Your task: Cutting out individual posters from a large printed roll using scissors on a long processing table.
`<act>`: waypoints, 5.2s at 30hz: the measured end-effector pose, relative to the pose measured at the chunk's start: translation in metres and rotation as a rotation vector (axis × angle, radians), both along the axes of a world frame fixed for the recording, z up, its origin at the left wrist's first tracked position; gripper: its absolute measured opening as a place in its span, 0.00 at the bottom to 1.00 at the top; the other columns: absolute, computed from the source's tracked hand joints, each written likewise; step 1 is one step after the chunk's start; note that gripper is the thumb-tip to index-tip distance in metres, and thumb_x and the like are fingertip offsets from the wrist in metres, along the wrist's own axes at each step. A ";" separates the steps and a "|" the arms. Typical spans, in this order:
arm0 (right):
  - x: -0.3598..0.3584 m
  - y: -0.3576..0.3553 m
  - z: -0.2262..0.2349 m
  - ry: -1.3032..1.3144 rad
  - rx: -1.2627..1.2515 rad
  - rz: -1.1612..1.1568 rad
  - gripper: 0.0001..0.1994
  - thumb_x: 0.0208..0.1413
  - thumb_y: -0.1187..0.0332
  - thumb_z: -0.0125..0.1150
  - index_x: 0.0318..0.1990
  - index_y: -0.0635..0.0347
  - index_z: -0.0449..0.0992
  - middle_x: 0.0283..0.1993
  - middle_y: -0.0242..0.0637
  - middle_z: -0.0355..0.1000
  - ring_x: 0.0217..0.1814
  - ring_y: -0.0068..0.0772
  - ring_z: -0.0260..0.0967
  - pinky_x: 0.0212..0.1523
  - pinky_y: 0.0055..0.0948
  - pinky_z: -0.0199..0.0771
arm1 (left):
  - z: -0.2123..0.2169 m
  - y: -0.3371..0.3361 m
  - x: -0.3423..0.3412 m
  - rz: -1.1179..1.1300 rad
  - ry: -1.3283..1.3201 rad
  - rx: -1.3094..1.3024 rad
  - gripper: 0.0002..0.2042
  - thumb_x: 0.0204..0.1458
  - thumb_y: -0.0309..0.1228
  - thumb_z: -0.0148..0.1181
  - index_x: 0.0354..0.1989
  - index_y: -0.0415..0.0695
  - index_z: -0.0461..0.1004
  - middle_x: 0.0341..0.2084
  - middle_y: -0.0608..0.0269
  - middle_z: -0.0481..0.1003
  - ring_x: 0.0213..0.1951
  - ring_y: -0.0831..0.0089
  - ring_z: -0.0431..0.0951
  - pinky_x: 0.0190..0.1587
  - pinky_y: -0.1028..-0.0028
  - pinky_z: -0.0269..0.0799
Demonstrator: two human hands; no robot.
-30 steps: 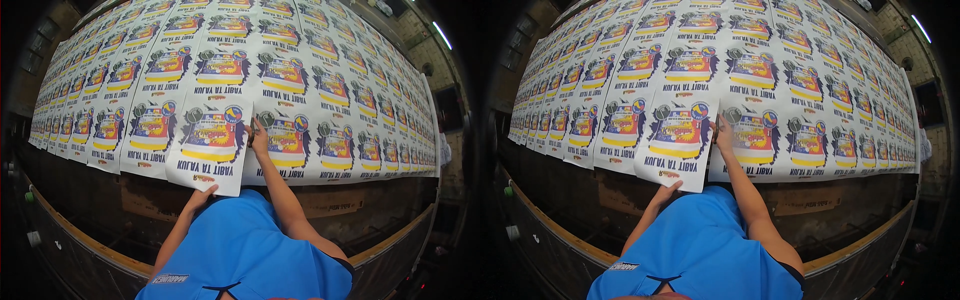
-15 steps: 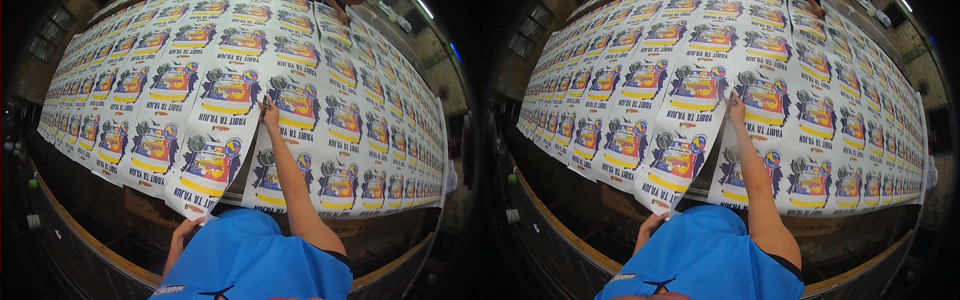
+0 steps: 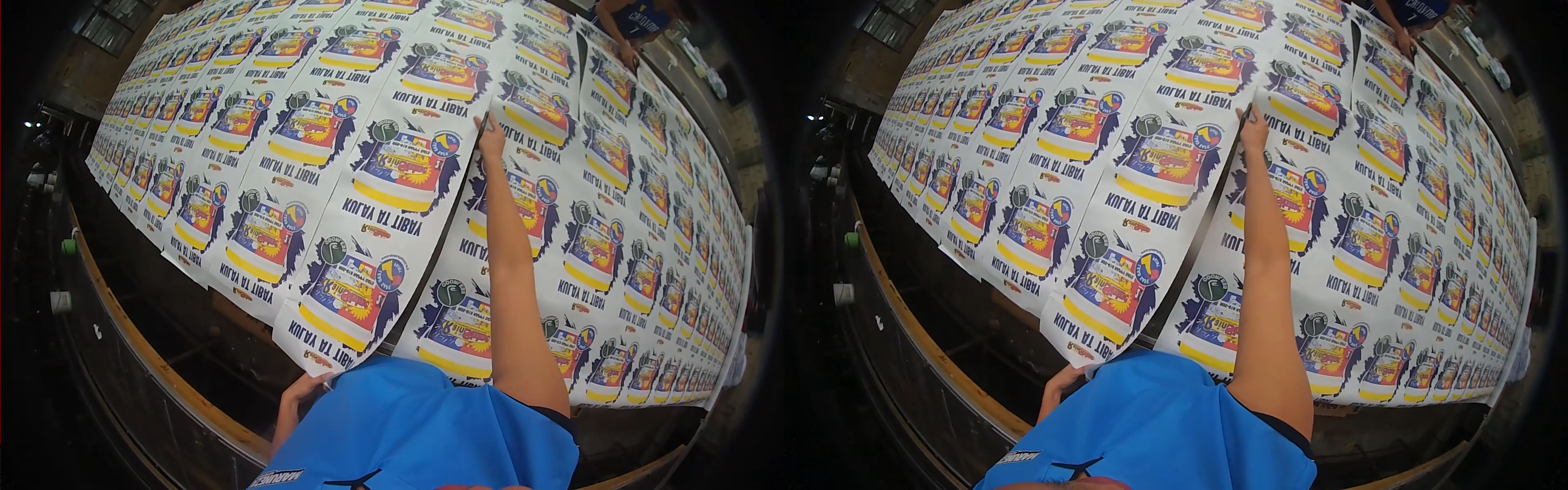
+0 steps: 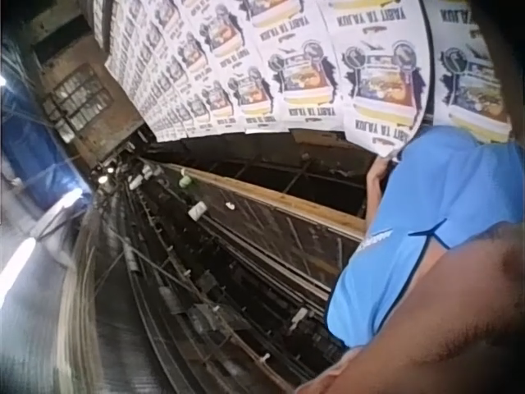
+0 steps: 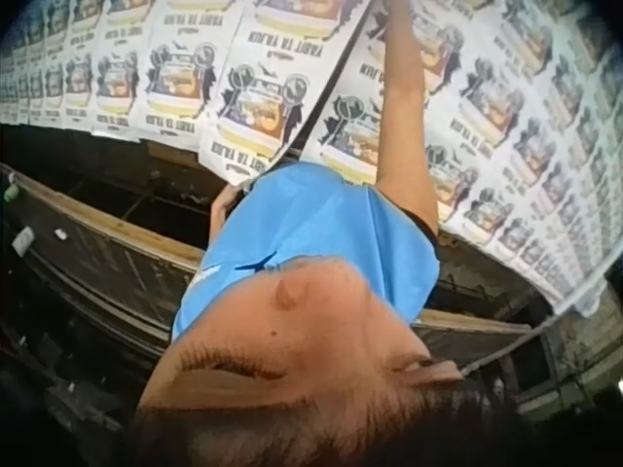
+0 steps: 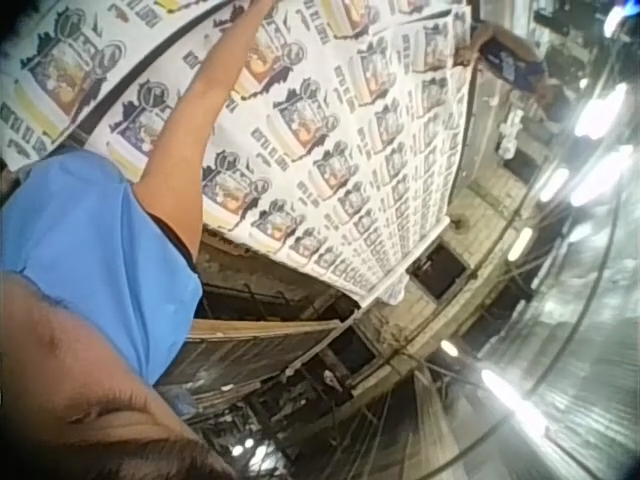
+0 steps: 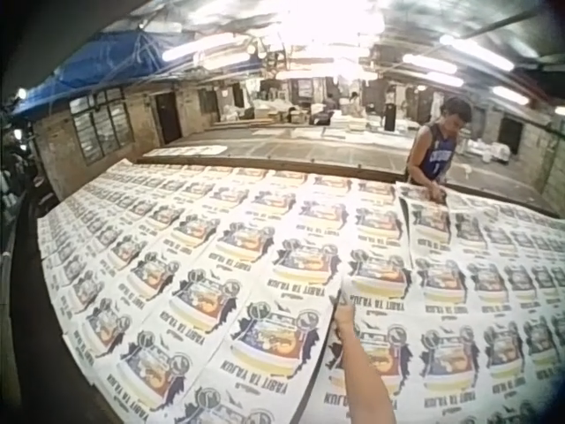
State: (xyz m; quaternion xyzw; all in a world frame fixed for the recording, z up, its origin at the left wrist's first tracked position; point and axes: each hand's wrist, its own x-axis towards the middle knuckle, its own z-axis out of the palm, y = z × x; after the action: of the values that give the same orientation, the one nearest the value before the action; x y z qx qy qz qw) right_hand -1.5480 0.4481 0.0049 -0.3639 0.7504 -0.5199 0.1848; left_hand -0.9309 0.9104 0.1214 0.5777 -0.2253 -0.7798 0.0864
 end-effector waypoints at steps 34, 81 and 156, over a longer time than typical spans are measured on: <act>0.154 0.617 0.119 -0.737 0.015 0.096 0.27 0.60 0.61 0.65 0.65 0.56 0.65 0.18 0.28 0.66 0.12 0.18 0.60 0.14 0.19 0.57 | -0.099 0.086 -0.078 0.364 0.218 -0.280 0.25 0.56 0.47 0.64 0.55 0.43 0.70 0.47 0.61 0.76 0.49 0.67 0.76 0.50 0.64 0.71; 0.209 0.740 0.116 -0.728 0.026 -0.048 0.28 0.60 0.52 0.62 0.60 0.54 0.58 0.20 0.29 0.69 0.14 0.20 0.65 0.12 0.17 0.55 | -0.044 0.152 -0.227 -0.143 0.285 -0.756 0.12 0.59 0.39 0.62 0.40 0.42 0.74 0.22 0.71 0.70 0.21 0.84 0.68 0.23 0.80 0.67; -0.257 0.172 0.098 -0.317 -0.269 0.082 0.22 0.54 0.63 0.71 0.48 0.59 0.64 0.17 0.31 0.67 0.13 0.22 0.64 0.13 0.24 0.60 | 0.012 0.158 -0.266 0.091 -0.193 -0.205 0.19 0.56 0.34 0.65 0.53 0.39 0.71 0.37 0.65 0.77 0.28 0.81 0.71 0.28 0.81 0.66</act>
State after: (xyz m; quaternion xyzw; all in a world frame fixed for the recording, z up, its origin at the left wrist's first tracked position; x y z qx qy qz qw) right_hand -1.8048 0.6206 0.1028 -0.3290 0.6202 -0.6584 0.2713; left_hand -1.1970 1.0680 0.1335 0.6479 -0.2847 -0.6886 0.1581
